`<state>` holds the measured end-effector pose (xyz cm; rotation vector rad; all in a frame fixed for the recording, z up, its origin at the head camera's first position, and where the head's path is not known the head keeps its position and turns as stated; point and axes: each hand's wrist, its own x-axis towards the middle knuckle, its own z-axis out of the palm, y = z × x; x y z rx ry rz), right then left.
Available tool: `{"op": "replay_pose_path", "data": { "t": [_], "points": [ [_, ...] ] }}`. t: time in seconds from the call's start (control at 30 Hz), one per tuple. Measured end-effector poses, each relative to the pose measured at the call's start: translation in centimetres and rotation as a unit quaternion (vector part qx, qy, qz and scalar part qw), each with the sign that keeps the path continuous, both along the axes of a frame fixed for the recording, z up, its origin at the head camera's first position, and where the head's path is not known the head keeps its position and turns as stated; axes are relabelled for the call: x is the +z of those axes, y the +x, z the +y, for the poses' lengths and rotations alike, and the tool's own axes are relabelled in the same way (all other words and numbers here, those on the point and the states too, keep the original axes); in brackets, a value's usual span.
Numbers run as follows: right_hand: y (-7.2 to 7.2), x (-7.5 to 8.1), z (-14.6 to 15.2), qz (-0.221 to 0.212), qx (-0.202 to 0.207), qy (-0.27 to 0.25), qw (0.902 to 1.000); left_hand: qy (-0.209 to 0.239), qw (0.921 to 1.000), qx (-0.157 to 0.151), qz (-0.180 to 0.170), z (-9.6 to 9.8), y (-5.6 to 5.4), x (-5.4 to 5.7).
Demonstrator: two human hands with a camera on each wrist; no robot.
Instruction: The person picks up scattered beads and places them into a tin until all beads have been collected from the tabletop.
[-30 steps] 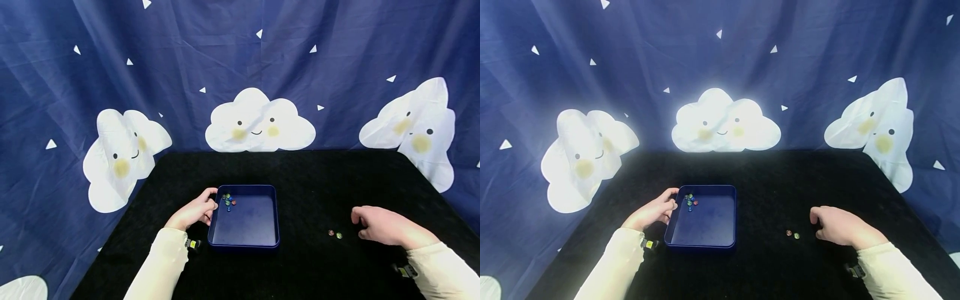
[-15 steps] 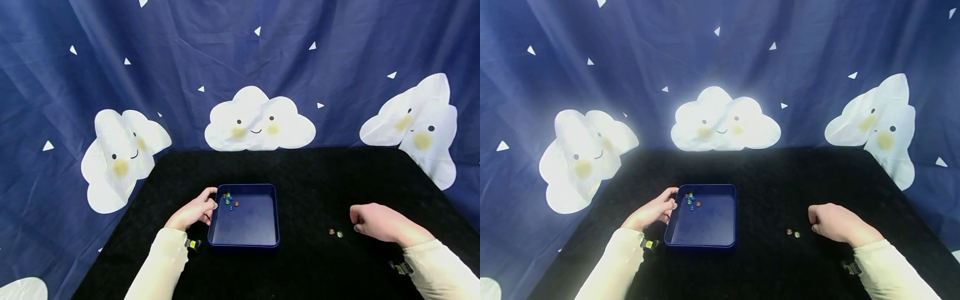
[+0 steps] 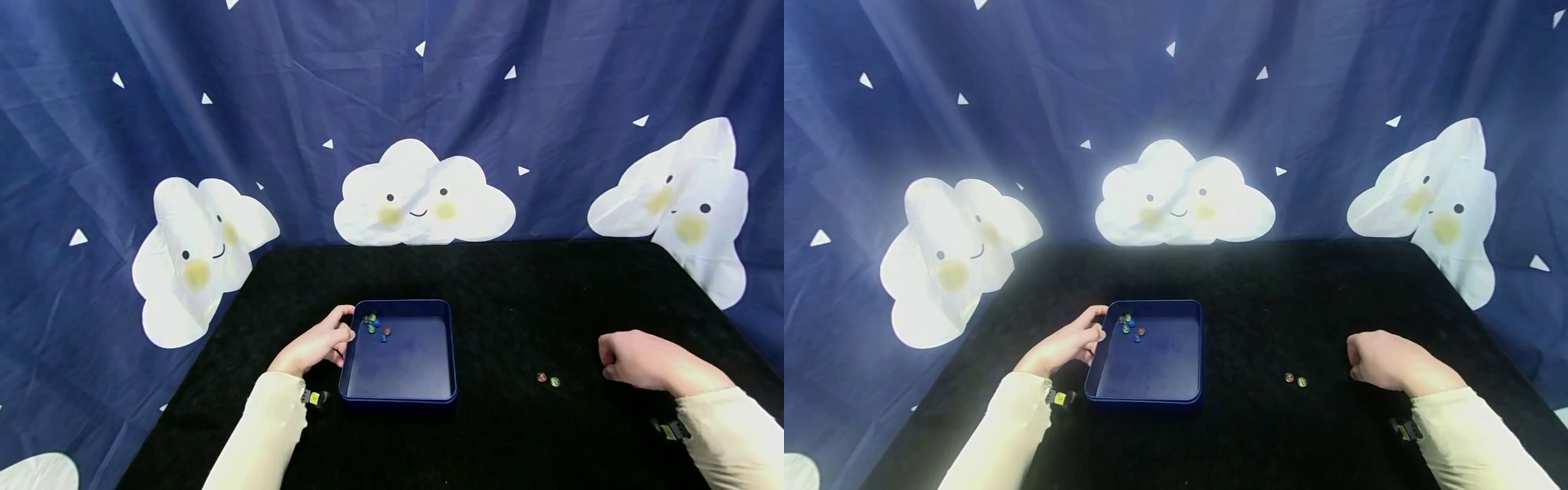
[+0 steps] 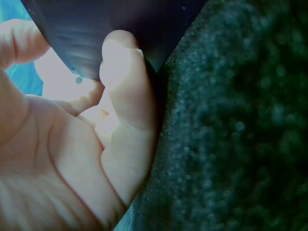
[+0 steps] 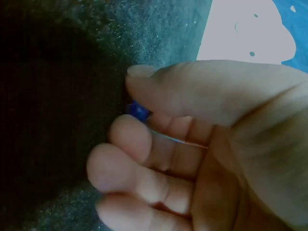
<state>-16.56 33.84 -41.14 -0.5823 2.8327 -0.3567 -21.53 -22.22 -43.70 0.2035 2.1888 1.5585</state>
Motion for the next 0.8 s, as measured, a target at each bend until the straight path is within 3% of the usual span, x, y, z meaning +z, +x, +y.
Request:
{"op": "replay_pose_path", "data": {
  "t": [0.23, 0.53, 0.8],
  "points": [
    [0.1, 0.4, -1.4, 0.023, 0.006, -0.007, 0.9997, 0.000, 1.0000, 0.001, 0.001, 0.0, 0.1, 0.0],
    [-0.2, 1.3, -5.8, 0.107, 0.033, -0.061, 0.9919, -0.007, 1.0000, 0.002, -0.002, -0.2, 0.2, 0.0],
    [0.0, 1.6, -9.5, 0.121, 0.062, -0.092, 0.9864, -0.007, 1.0000, 0.000, -0.002, 0.0, 0.2, 0.1]
  ]
}}
